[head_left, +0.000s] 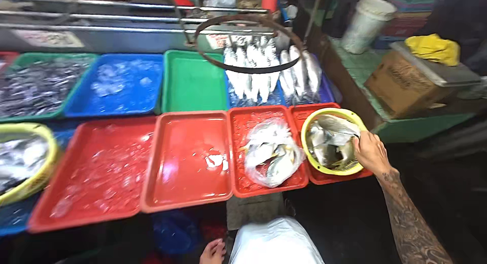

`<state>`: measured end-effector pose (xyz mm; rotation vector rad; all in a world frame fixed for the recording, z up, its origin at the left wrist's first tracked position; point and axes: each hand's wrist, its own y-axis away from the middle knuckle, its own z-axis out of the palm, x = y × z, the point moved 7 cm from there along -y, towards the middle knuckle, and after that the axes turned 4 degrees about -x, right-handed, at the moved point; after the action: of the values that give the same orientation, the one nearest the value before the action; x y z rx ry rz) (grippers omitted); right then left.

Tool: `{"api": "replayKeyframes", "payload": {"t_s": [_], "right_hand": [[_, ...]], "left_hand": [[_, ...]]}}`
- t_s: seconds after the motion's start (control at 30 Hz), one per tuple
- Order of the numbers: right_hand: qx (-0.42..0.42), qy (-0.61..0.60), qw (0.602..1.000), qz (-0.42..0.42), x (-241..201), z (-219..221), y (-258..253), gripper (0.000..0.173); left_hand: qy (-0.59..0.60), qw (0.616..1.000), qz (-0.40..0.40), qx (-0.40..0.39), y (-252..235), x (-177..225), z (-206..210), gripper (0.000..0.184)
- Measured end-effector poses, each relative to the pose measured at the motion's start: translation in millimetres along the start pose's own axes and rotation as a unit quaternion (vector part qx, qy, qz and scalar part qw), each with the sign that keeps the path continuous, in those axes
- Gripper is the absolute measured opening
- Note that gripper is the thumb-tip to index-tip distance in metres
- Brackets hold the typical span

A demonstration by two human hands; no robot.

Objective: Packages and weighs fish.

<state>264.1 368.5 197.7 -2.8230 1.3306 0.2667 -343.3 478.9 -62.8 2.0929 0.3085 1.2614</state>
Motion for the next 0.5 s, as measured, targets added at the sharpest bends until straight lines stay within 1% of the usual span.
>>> {"api": "replayKeyframes", "payload": {"t_s": [0.07, 0.1, 0.13, 0.2, 0.23, 0.3, 0.37, 0.4, 0.43, 0.5], "right_hand": [[-0.034, -0.033, 0.998, 0.048, -2.0, 49.2, 14.4, 0.061], [-0.029, -0.049, 0.997, 0.046, -14.1, 62.4, 23.0, 0.063], [-0.014, -0.065, 0.997, 0.025, -32.9, 69.8, 29.2, 0.06], [-0.009, -0.089, 0.995, -0.037, -77.8, 80.1, 37.2, 0.046], [-0.028, -0.095, 0.991, -0.085, -102.9, 87.7, 37.4, 0.038], [-0.115, -0.095, 0.967, -0.207, -154.6, 112.2, 31.8, 0.031], [-0.204, -0.044, 0.927, -0.312, -196.3, 142.4, 22.0, 0.029], [-0.242, -0.003, 0.909, -0.34, -208.5, 158.9, 15.1, 0.03], [-0.271, 0.044, 0.895, -0.351, -214.5, 174.2, 6.6, 0.032], [-0.305, 0.14, 0.875, -0.35, -211.3, 198.1, -10.3, 0.035]], "left_hand": [[-0.021, 1.0, 0.004, 0.001, -1.7, 14.5, 5.0, 0.023], [-0.029, 1.0, 0.008, 0.001, -4.3, 22.5, 7.3, 0.022], [-0.032, 0.999, 0.011, 0.002, -6.3, 28.6, 8.0, 0.021], [-0.031, 0.999, 0.014, 0.008, -7.9, 33.1, 5.9, 0.02], [-0.028, 0.999, 0.016, 0.014, -8.2, 33.5, 4.3, 0.019], [-0.021, 0.999, 0.017, 0.026, -6.4, 33.0, 1.2, 0.019], [-0.014, 0.999, 0.014, 0.03, -1.9, 25.2, -0.1, 0.019], [-0.011, 0.999, 0.01, 0.032, 0.8, 20.3, -0.8, 0.019], [-0.008, 0.999, 0.006, 0.036, 4.0, 15.9, -2.0, 0.02], [0.003, 0.999, -0.001, 0.048, 9.2, 5.4, -6.9, 0.02]]}}
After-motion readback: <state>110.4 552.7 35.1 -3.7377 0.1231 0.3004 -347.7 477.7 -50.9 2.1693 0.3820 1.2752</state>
